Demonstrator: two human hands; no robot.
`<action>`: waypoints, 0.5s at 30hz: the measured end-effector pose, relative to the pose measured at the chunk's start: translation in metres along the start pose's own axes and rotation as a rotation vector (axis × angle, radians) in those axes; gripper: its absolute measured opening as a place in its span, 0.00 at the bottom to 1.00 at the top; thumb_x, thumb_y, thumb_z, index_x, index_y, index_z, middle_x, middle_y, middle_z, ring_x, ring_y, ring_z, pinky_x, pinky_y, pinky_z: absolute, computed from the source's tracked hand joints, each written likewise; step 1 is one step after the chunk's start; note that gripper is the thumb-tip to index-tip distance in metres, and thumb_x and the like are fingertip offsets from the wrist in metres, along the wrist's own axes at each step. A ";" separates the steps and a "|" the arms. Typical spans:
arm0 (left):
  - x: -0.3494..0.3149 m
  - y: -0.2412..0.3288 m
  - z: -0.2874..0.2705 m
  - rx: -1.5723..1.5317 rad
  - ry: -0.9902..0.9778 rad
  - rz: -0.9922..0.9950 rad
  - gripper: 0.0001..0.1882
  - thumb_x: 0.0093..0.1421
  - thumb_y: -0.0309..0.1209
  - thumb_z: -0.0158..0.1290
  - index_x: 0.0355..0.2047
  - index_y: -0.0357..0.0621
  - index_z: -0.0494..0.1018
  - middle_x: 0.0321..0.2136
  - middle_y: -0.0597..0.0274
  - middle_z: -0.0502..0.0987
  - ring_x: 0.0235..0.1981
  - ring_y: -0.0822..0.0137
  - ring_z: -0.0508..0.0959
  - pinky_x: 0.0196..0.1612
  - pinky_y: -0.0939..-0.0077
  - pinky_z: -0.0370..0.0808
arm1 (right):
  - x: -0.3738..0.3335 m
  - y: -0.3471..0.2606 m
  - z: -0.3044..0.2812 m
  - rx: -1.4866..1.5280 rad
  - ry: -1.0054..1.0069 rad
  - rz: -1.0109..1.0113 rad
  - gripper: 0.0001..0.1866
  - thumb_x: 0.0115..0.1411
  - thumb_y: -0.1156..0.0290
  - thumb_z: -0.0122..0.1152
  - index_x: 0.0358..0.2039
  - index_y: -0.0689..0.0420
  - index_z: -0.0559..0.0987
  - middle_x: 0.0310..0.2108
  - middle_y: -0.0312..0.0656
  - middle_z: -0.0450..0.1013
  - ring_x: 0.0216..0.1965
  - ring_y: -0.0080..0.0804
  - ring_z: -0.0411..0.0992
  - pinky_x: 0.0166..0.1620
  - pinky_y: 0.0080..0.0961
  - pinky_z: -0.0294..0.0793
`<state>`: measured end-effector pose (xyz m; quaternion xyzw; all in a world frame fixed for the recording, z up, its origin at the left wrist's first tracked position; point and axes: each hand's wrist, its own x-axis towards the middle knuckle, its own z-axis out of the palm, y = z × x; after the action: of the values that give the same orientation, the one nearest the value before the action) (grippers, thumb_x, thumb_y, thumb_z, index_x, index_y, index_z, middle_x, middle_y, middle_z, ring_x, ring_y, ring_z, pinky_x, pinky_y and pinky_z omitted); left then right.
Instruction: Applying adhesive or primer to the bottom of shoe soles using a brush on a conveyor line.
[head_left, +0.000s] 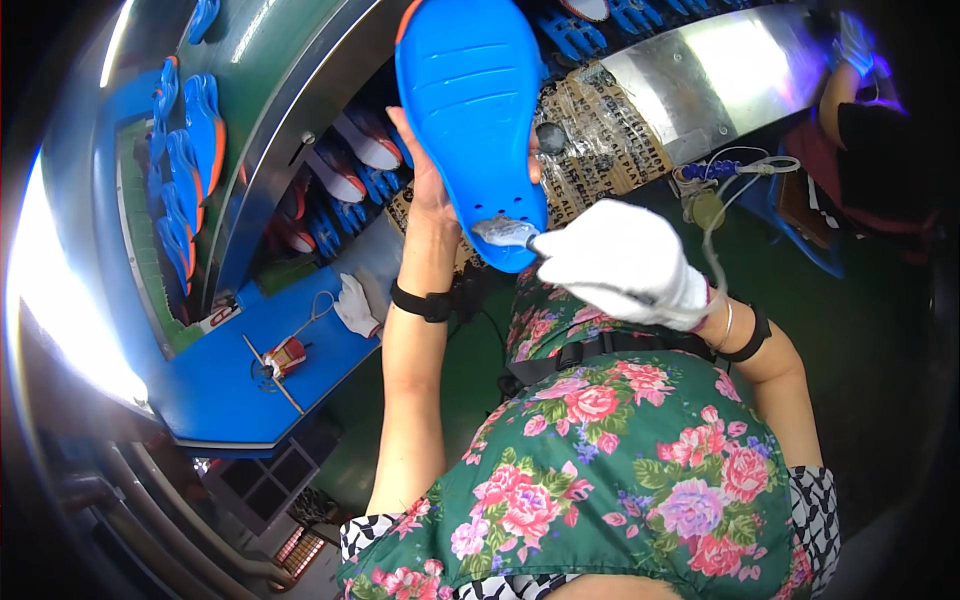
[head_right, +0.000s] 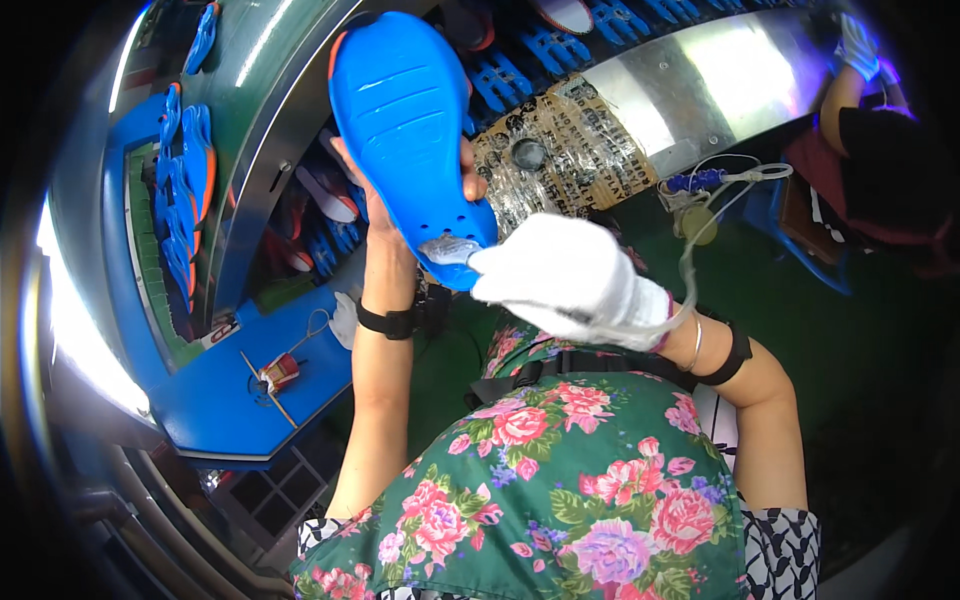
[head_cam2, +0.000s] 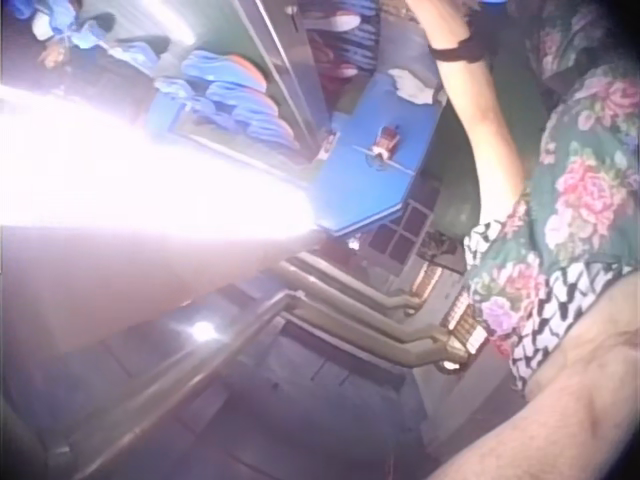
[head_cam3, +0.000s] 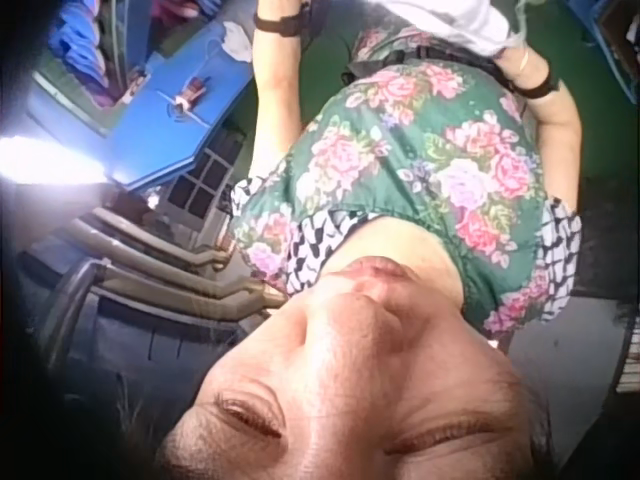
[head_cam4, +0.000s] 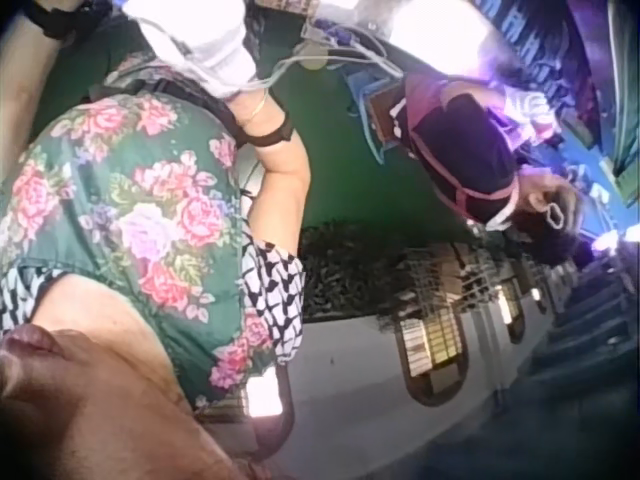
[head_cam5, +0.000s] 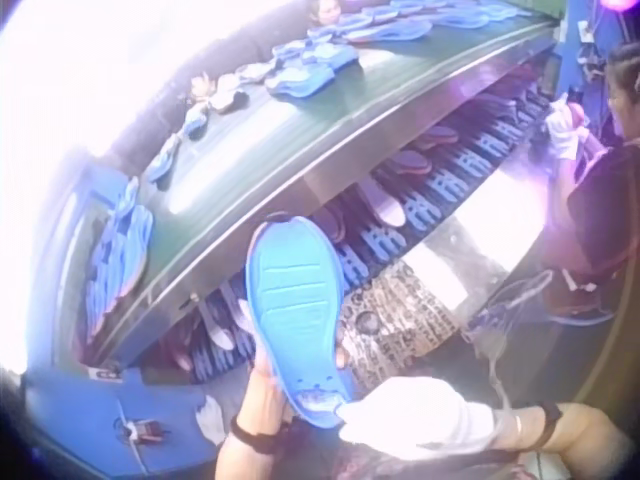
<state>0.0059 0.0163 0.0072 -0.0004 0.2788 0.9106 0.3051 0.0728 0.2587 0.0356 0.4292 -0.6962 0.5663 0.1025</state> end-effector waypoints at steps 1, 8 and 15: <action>0.002 0.001 -0.003 -0.031 -0.021 -0.031 0.66 0.46 0.86 0.39 0.65 0.38 0.60 0.45 0.37 0.77 0.34 0.43 0.81 0.39 0.49 0.78 | -0.003 -0.001 0.005 -0.008 -0.011 -0.019 0.15 0.52 0.76 0.71 0.42 0.53 0.85 0.42 0.42 0.82 0.35 0.38 0.79 0.37 0.33 0.80; 0.003 0.000 -0.014 -0.020 -0.018 -0.138 0.65 0.50 0.83 0.33 0.69 0.37 0.57 0.49 0.35 0.77 0.40 0.43 0.83 0.40 0.48 0.85 | 0.011 0.009 -0.011 0.243 -0.077 0.104 0.13 0.49 0.76 0.73 0.37 0.53 0.87 0.39 0.42 0.84 0.35 0.38 0.80 0.38 0.32 0.79; -0.001 -0.006 -0.028 -0.126 0.051 -0.183 0.58 0.58 0.79 0.32 0.68 0.39 0.59 0.52 0.36 0.76 0.42 0.40 0.82 0.47 0.42 0.80 | 0.006 0.013 -0.013 0.569 -0.097 0.444 0.07 0.53 0.77 0.73 0.34 0.58 0.87 0.38 0.43 0.83 0.37 0.35 0.82 0.44 0.30 0.81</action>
<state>0.0051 0.0053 -0.0196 -0.0683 0.2275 0.8943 0.3793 0.0554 0.2671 0.0340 0.3052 -0.5910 0.7248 -0.1795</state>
